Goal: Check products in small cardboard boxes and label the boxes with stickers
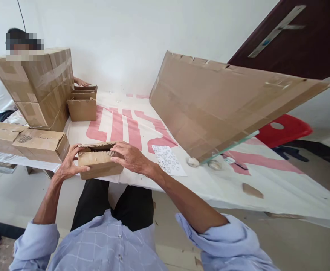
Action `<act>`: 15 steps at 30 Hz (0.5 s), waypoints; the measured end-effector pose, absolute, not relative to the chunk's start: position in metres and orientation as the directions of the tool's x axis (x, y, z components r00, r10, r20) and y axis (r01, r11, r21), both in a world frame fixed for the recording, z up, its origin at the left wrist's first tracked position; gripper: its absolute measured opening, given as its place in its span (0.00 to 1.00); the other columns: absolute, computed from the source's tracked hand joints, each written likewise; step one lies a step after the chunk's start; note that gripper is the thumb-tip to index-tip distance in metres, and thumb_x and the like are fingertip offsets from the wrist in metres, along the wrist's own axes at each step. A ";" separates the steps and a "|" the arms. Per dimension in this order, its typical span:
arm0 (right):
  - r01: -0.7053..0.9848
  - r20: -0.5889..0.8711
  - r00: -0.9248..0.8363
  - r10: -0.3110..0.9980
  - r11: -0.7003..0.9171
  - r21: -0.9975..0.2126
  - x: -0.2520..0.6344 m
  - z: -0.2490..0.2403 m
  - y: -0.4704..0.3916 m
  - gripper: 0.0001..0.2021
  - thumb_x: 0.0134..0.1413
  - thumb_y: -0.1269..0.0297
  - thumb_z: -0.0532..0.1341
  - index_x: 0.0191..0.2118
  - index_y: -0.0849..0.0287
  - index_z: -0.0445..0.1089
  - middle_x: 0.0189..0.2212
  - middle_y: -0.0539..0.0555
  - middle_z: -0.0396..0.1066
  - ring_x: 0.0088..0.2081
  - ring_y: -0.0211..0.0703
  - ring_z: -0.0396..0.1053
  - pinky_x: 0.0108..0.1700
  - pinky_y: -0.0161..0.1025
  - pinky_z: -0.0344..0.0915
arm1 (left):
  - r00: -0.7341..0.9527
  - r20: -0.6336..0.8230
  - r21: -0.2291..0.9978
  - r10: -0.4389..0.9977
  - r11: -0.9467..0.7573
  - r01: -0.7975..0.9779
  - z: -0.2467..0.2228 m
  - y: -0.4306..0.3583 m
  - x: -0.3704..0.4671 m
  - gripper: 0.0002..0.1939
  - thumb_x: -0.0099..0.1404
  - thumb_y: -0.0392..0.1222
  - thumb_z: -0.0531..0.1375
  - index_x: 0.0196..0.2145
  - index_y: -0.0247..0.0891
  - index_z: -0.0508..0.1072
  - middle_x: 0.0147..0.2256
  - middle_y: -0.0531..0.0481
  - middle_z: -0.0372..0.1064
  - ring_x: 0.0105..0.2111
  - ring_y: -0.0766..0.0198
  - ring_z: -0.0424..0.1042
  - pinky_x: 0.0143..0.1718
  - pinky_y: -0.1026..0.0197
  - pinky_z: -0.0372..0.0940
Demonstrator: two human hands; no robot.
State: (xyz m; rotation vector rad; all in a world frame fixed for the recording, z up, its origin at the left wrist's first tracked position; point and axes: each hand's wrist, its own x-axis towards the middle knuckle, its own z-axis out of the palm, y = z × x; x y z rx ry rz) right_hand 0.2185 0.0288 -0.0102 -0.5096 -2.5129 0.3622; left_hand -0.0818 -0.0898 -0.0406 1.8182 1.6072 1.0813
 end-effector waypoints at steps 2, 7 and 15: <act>0.276 0.454 -0.787 0.418 0.896 -0.347 0.219 -0.014 0.027 0.09 0.69 0.59 0.65 0.50 0.52 0.80 0.46 0.58 0.79 0.51 0.55 0.76 0.54 0.53 0.76 | -0.007 0.250 0.785 0.968 -0.198 0.587 -0.043 -0.090 -0.081 0.42 0.56 0.65 0.74 0.63 0.47 0.69 0.69 0.39 0.56 0.70 0.40 0.60 0.60 0.41 0.73; 0.332 0.482 -0.747 0.458 0.885 -0.327 0.226 -0.023 0.027 0.14 0.68 0.58 0.65 0.55 0.51 0.78 0.52 0.61 0.77 0.56 0.59 0.74 0.56 0.57 0.75 | -0.006 0.245 0.777 0.969 -0.193 0.600 -0.046 -0.089 -0.081 0.42 0.57 0.65 0.73 0.63 0.46 0.69 0.69 0.39 0.54 0.70 0.40 0.59 0.61 0.42 0.72; 0.458 0.594 -0.610 0.525 0.845 -0.276 0.220 -0.027 0.037 0.24 0.70 0.58 0.62 0.68 0.50 0.70 0.62 0.62 0.73 0.62 0.64 0.70 0.64 0.65 0.71 | 0.005 0.270 0.769 0.963 -0.219 0.601 -0.050 -0.091 -0.082 0.38 0.59 0.65 0.73 0.60 0.46 0.72 0.70 0.38 0.54 0.73 0.39 0.57 0.62 0.42 0.72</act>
